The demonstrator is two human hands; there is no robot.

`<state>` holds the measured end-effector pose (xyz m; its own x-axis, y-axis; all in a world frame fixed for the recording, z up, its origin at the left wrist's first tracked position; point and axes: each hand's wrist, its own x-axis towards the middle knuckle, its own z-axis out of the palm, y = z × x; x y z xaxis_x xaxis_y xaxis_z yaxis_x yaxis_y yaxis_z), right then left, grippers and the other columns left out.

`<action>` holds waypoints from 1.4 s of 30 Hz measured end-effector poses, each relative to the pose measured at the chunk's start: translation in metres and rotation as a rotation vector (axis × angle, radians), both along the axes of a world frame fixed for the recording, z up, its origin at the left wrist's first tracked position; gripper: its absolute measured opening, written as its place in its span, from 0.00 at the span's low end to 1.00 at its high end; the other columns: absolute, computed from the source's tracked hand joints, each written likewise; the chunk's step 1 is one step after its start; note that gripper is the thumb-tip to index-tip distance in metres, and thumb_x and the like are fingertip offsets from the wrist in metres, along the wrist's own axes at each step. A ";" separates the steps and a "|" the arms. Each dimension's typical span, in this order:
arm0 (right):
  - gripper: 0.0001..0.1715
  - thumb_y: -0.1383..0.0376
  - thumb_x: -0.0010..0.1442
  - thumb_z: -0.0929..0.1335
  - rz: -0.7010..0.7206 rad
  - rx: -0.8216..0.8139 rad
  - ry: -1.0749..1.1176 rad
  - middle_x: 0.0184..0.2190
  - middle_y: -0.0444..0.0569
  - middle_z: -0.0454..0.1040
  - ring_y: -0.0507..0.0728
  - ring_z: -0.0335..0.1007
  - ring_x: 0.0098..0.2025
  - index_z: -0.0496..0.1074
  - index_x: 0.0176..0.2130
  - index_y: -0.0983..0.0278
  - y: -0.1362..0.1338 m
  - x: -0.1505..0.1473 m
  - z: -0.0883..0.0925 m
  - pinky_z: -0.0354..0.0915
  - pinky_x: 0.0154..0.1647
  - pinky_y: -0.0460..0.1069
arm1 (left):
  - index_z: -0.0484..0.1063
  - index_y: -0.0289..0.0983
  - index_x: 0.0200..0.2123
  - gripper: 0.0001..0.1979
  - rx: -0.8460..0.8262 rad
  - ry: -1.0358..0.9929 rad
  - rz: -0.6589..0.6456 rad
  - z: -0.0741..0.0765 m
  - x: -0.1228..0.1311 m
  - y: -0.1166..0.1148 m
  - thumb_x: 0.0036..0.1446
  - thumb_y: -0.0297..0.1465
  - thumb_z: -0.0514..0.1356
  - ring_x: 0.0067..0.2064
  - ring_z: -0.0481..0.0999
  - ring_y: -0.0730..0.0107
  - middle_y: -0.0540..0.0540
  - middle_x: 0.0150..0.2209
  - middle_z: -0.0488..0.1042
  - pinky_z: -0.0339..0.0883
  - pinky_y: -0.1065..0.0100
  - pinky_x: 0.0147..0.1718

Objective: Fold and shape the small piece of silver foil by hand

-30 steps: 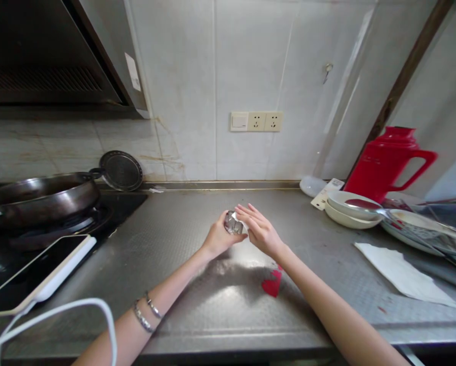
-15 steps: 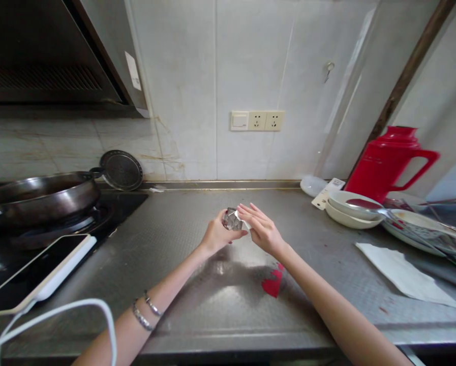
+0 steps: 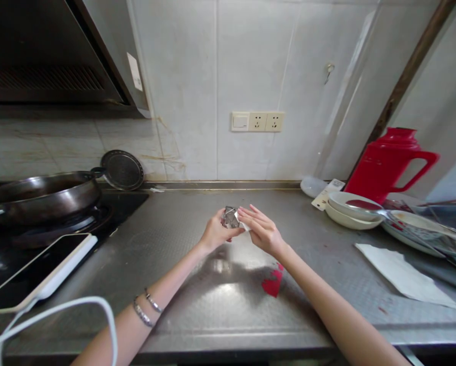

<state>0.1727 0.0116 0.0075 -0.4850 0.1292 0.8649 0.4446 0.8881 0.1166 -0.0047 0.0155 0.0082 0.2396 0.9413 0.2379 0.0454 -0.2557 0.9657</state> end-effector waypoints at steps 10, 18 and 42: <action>0.25 0.75 0.62 0.59 0.072 -0.074 -0.021 0.50 0.52 0.75 0.57 0.66 0.58 0.66 0.56 0.60 -0.007 -0.011 -0.005 0.61 0.61 0.62 | 0.66 0.34 0.46 0.32 0.003 -0.009 0.021 -0.004 -0.005 0.004 0.37 0.36 0.70 0.25 0.71 0.76 0.50 0.31 0.73 0.67 0.76 0.19; 0.14 0.62 0.63 0.64 -0.007 -0.641 0.488 0.45 0.50 0.78 0.62 0.75 0.47 0.76 0.45 0.60 0.009 -0.011 -0.008 0.72 0.48 0.57 | 0.65 0.33 0.46 0.35 -0.045 0.012 -0.017 -0.001 0.000 -0.003 0.36 0.41 0.72 0.18 0.68 0.78 0.54 0.25 0.70 0.67 0.73 0.16; 0.44 0.61 0.45 0.76 0.292 -0.967 0.422 0.52 0.56 0.70 0.60 0.71 0.50 0.60 0.58 0.62 0.013 -0.017 -0.020 0.68 0.52 0.55 | 0.54 0.40 0.58 0.49 -0.207 -0.056 -0.329 -0.008 -0.014 0.007 0.35 0.52 0.69 0.20 0.73 0.73 0.42 0.40 0.75 0.69 0.70 0.19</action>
